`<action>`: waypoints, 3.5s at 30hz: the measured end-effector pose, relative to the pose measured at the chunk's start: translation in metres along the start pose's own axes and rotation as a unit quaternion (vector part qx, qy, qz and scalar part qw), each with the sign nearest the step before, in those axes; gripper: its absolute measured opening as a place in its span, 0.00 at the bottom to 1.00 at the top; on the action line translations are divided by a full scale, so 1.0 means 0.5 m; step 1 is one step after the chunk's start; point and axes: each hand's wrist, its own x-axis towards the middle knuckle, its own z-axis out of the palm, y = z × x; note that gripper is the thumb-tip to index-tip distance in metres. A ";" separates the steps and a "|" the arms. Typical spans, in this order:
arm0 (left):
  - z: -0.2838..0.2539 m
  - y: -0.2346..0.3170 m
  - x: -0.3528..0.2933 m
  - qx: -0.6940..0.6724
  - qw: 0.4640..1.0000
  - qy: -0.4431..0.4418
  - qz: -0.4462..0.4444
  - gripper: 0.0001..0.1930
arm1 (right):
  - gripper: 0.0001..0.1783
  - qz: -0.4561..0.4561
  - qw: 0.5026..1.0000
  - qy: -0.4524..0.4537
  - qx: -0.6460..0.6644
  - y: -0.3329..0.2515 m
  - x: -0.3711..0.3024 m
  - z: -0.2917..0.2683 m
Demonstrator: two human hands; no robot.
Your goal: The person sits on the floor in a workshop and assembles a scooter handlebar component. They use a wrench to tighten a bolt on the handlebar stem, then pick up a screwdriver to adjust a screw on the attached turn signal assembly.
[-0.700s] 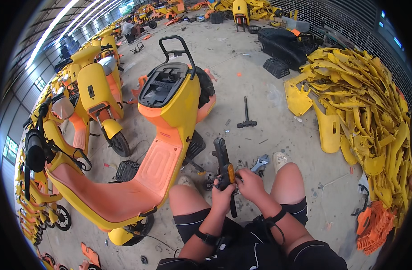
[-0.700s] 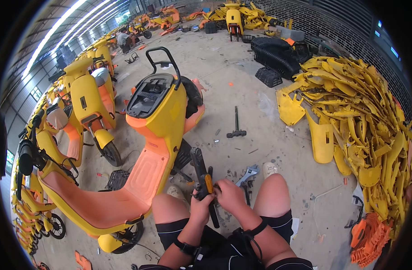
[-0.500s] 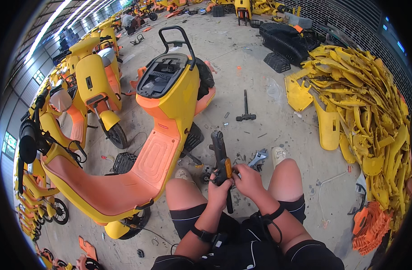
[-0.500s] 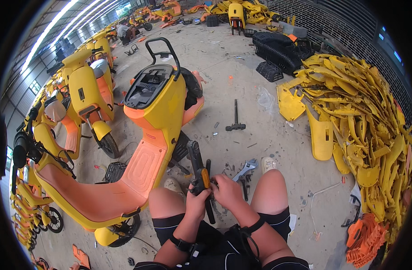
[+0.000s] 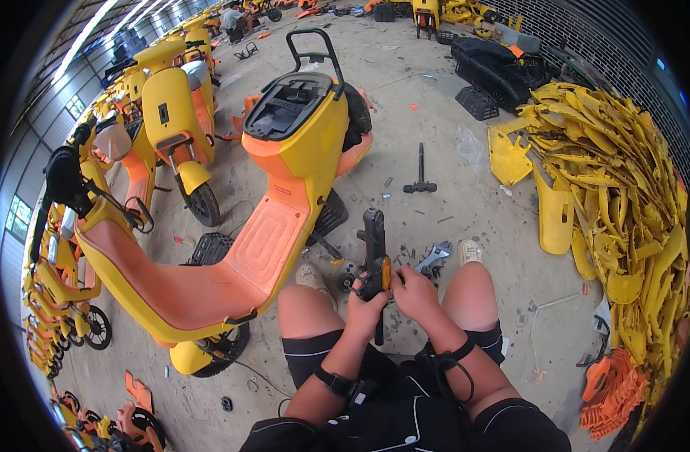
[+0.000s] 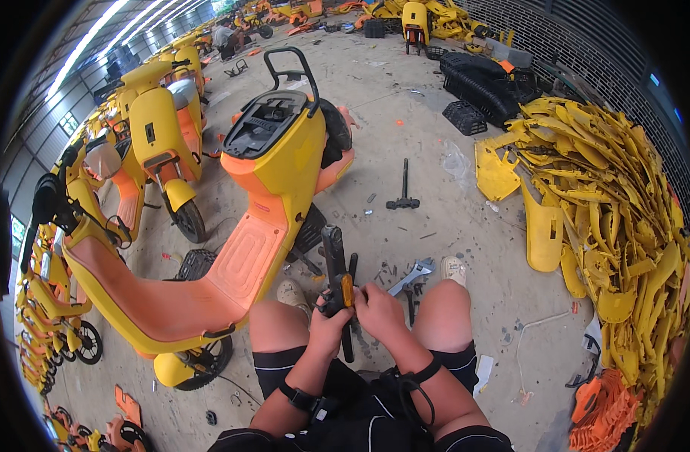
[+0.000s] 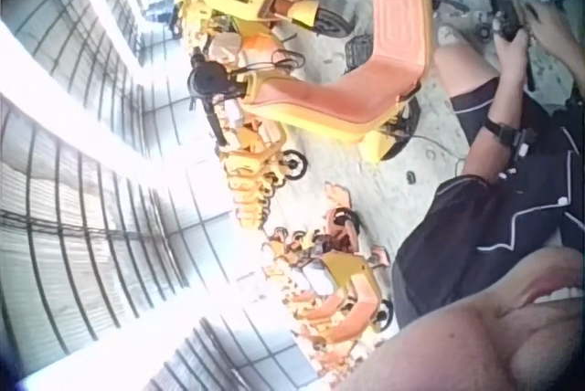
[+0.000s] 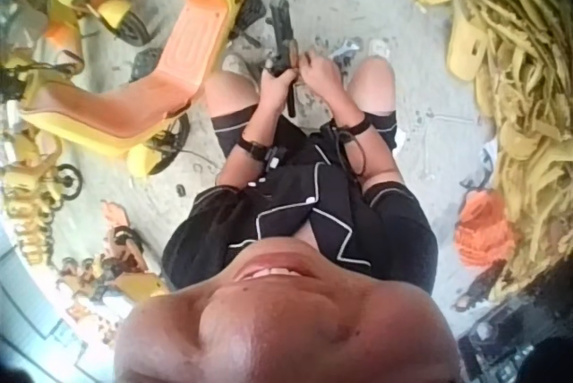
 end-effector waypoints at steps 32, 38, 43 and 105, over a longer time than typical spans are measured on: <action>0.042 0.049 0.023 -0.026 0.998 -0.014 0.047 0.25 | 0.10 -0.124 0.991 0.044 0.034 0.004 0.036 -0.032; 0.037 0.050 0.031 -0.028 0.998 -0.030 0.057 0.29 | 0.09 -0.180 0.976 0.091 0.080 -0.013 0.034 -0.048; 0.031 0.048 0.024 -0.051 0.996 -0.026 0.069 0.32 | 0.10 -0.186 0.981 0.060 -0.001 -0.022 0.026 -0.053; -0.065 0.074 0.031 -0.144 0.981 0.133 -0.005 0.19 | 0.13 0.222 0.826 0.027 0.517 0.241 0.174 0.095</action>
